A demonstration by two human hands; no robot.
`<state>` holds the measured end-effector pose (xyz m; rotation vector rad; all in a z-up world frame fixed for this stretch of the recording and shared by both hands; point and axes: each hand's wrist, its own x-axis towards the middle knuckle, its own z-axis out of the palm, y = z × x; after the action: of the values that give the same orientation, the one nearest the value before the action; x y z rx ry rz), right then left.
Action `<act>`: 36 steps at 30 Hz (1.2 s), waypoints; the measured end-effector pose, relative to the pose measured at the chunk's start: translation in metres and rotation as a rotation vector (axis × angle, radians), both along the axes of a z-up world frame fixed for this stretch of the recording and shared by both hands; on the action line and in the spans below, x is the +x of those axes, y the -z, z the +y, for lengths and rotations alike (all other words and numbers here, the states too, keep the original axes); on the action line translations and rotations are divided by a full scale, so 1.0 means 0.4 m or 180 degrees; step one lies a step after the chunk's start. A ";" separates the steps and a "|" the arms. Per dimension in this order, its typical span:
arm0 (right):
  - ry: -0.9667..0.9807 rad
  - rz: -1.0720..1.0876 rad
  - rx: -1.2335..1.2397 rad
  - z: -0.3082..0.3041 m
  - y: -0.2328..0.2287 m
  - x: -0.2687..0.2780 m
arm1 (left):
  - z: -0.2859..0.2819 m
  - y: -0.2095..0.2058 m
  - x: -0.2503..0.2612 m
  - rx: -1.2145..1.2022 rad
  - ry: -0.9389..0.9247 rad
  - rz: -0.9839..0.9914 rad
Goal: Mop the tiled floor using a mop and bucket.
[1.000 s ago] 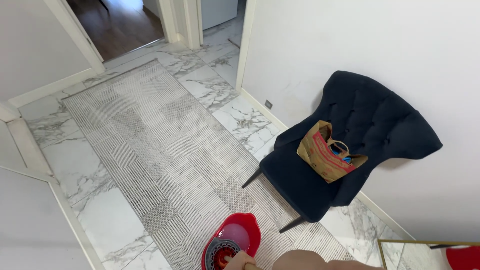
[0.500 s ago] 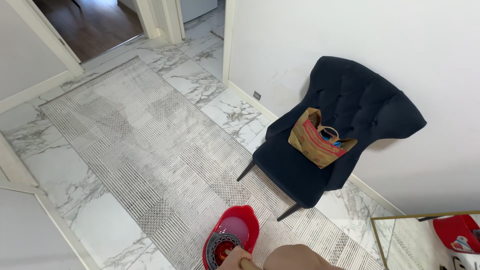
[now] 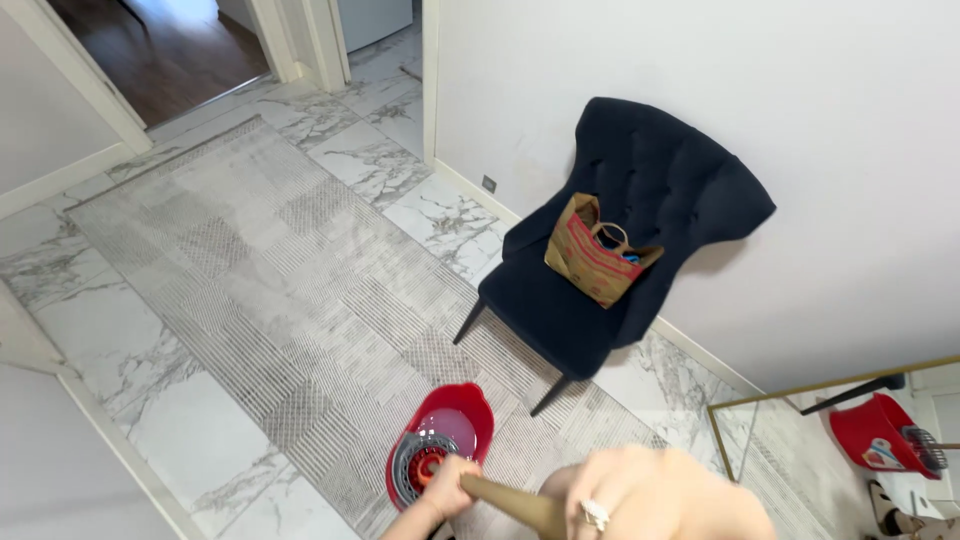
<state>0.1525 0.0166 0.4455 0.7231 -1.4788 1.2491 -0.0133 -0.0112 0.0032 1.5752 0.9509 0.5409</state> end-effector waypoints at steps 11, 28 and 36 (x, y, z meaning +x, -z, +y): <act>0.1640 -0.0884 -0.1913 -0.327 -0.051 0.188 | -0.211 -0.225 0.117 0.0587 -0.1546 -0.0085; 0.3395 0.0786 -0.1356 -1.446 0.014 0.990 | -0.676 -0.540 0.780 0.1753 0.0771 0.0131; 0.4822 0.1010 -0.1253 -1.699 0.049 0.958 | -0.756 -0.485 1.059 0.1723 0.2052 -0.0063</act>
<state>0.5356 -0.6628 0.4258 -0.4725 -0.9869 0.1687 0.4101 -0.3135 0.1971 2.2251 0.2349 0.3603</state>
